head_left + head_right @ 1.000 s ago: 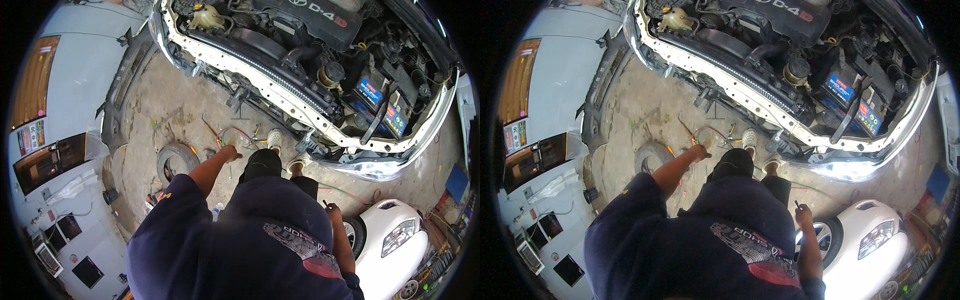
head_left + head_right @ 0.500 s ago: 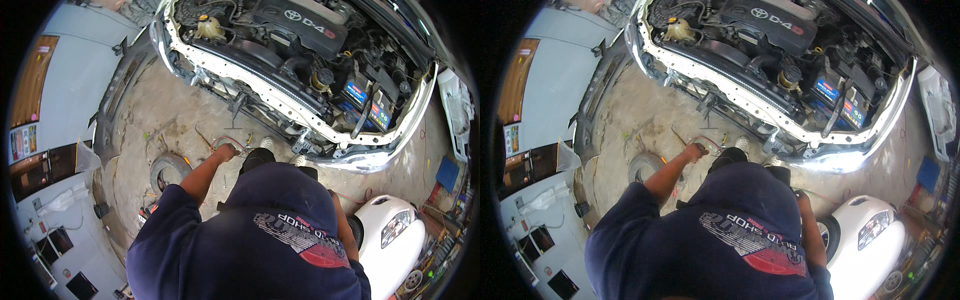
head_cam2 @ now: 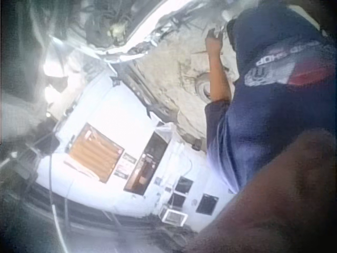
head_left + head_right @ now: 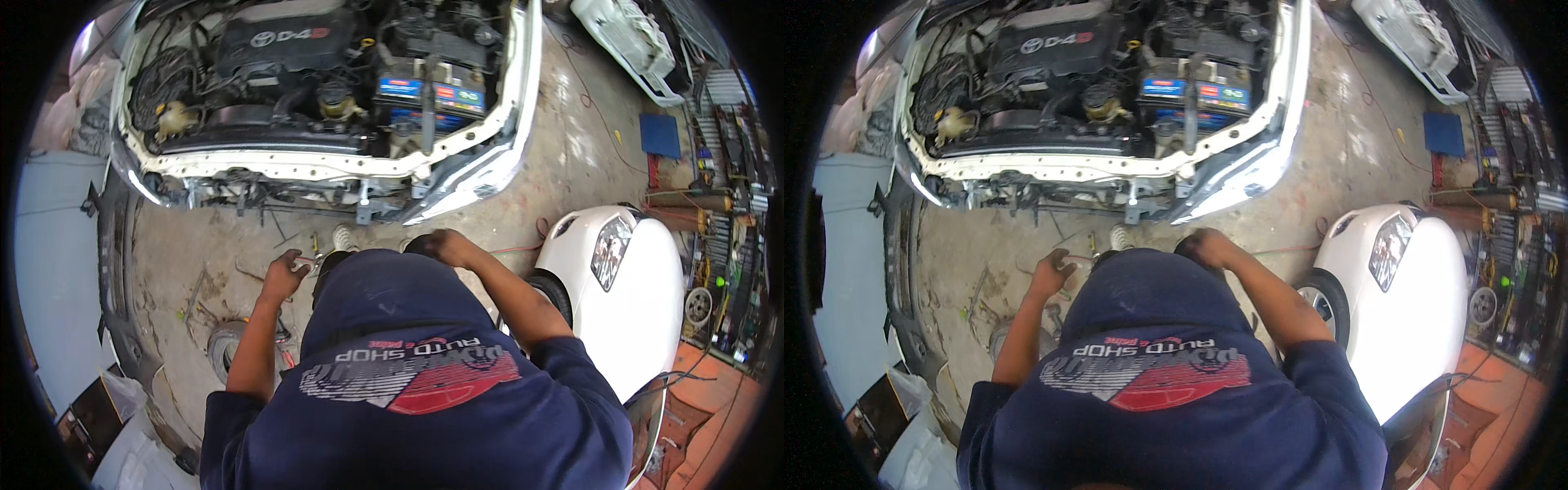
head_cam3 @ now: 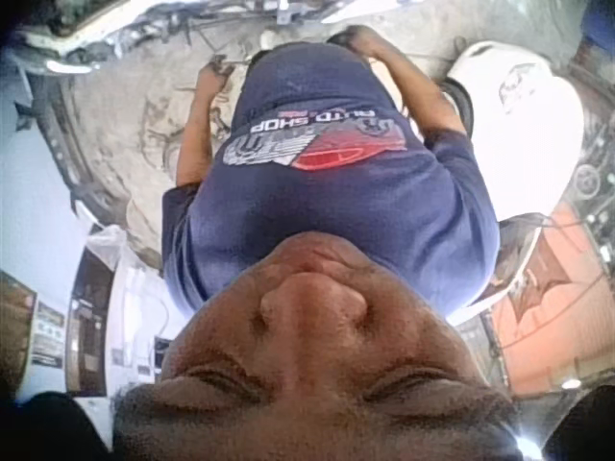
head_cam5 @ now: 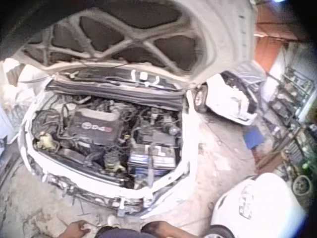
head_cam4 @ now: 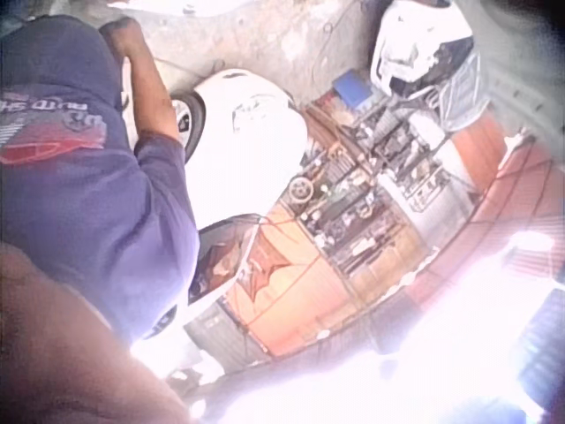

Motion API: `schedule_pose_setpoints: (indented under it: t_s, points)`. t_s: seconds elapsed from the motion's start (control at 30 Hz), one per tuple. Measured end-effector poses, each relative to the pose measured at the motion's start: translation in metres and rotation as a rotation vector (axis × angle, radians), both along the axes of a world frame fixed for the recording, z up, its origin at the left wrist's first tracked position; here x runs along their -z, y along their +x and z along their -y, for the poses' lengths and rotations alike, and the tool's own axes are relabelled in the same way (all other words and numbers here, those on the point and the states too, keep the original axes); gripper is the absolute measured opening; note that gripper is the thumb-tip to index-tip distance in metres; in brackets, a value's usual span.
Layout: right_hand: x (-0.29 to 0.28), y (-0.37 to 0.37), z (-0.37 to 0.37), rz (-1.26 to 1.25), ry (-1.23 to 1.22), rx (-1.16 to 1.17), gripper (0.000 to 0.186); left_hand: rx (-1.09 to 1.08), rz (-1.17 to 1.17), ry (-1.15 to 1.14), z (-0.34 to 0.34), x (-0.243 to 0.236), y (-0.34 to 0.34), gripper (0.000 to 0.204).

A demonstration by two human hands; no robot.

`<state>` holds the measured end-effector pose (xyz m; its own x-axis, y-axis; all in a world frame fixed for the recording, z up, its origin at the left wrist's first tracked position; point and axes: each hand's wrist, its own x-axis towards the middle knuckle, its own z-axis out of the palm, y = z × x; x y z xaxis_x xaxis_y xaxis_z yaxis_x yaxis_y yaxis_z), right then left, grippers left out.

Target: The person searches through a bag for components, selects a bolt, and then uses pliers to install a part on the front frame of a car.

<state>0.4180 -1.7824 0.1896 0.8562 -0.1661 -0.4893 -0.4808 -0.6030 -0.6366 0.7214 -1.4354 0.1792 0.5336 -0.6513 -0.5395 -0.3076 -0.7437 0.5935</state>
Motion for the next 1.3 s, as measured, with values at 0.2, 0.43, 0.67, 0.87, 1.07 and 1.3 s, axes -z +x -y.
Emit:
schedule_pose_setpoints:
  t_s: [0.2,0.43,0.67,0.87,1.07,1.3]
  points:
    - [-0.061,0.034,0.006,-0.053,0.978,0.306,0.033,0.258,-0.176,-0.281,0.140,-0.080,-0.121,0.036]
    - [0.023,-0.084,0.045,-0.297,0.075,-0.004,0.059,-0.074,-0.084,0.157,-0.003,-0.022,-0.210,0.028]
    - [0.182,-0.361,0.166,-0.573,-0.121,-0.292,0.038,-0.368,-0.144,0.990,-0.230,0.017,-0.283,0.037]
    - [0.129,-0.292,0.209,-0.615,-0.154,-0.471,0.031,-0.885,-0.270,1.020,-0.317,-0.001,-0.447,0.036]
    - [0.057,-0.115,0.138,-0.431,-0.190,-0.592,0.038,-1.439,-0.052,1.072,-0.311,-0.042,-0.516,0.053]
    - [0.020,-0.011,-0.058,-0.415,-0.103,-0.808,0.047,-1.493,-0.279,0.923,-0.350,0.001,-0.672,0.069]
